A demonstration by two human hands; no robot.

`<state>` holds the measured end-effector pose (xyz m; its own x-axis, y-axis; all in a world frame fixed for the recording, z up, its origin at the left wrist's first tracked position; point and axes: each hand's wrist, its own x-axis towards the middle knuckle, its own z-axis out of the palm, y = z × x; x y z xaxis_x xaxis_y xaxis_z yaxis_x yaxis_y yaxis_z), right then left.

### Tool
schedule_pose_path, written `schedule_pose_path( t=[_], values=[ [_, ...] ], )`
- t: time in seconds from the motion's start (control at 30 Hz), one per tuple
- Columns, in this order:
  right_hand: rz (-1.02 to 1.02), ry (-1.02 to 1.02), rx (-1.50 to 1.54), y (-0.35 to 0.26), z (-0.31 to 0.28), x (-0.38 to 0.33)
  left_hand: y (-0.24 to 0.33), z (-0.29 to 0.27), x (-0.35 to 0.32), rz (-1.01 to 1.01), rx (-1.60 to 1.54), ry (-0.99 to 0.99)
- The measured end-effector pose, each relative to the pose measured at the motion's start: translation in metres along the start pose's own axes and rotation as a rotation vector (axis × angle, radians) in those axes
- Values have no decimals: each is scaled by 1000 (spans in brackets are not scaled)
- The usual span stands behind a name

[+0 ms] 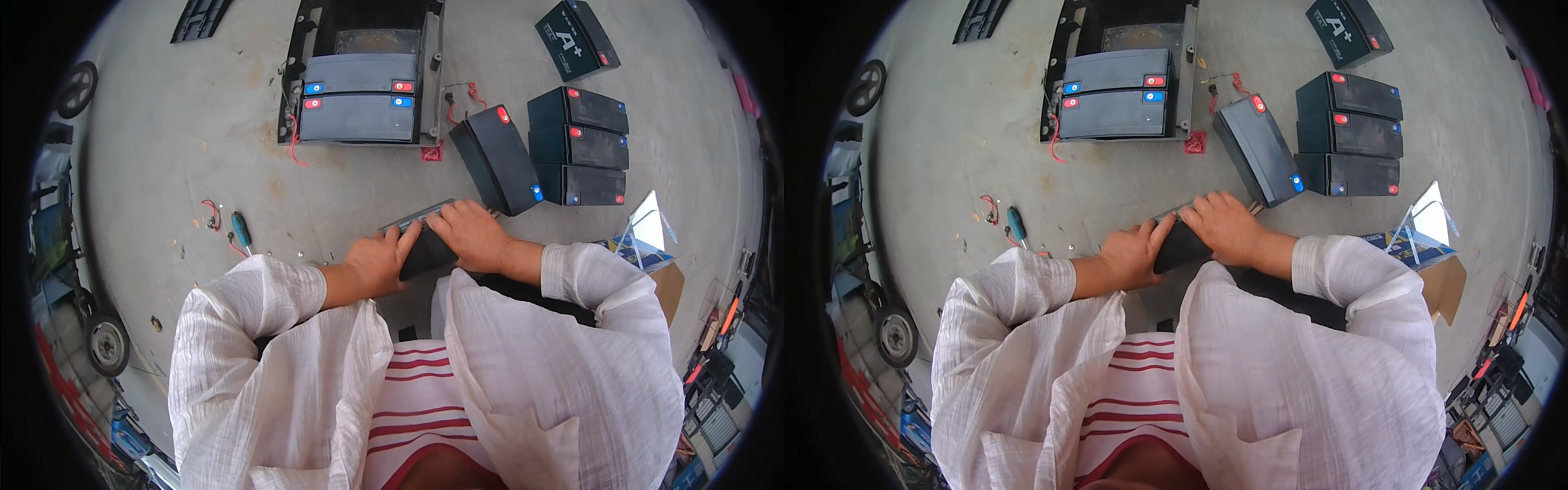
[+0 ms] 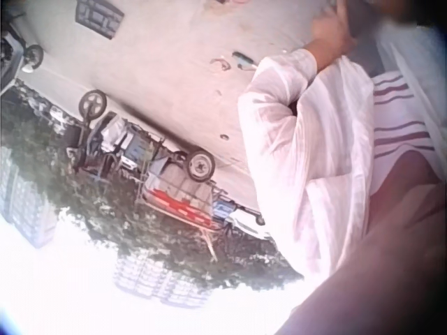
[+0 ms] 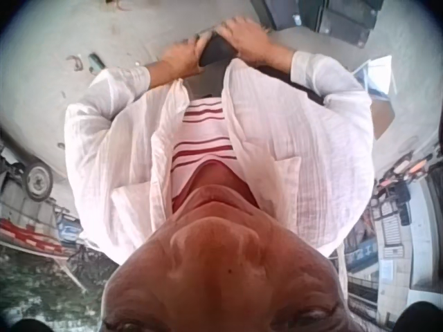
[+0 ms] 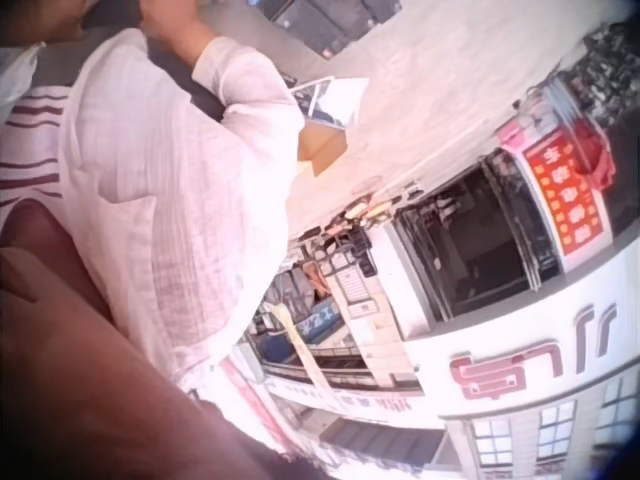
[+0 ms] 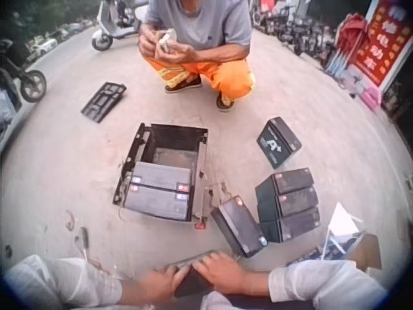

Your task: The person unpacks several batteries from a cardboard box and places them into a black battery tray. They then use a screwdriver to tighten the terminal connections between the batteries and attach red and black wires to the terminals.

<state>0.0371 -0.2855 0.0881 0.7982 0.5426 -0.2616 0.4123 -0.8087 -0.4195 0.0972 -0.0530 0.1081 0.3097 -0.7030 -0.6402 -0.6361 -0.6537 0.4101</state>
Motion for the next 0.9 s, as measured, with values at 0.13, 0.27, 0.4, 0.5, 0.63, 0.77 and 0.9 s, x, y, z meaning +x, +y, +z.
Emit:
schedule_pose_path(
  t=[0.13,0.27,0.4,0.5,0.63,0.77,0.9],
  values=[
    [78,79,57,-6,-1,1,-13,-17,6,52,58,12],
    [218,97,128,-13,-8,7,-32,-28,11,98,116,144],
    [150,73,90,-14,1,6,-31,-2,12,127,205,295],
    [129,2,42,-16,-3,8,-23,-10,9,36,143,74],
    [134,57,47,-6,-13,15,-32,-40,21,110,156,18],
    [126,39,46,-15,-57,19,-35,-80,3,159,178,54],
    [84,51,76,-32,-148,26,-17,-175,-51,158,203,82]
  ],
)
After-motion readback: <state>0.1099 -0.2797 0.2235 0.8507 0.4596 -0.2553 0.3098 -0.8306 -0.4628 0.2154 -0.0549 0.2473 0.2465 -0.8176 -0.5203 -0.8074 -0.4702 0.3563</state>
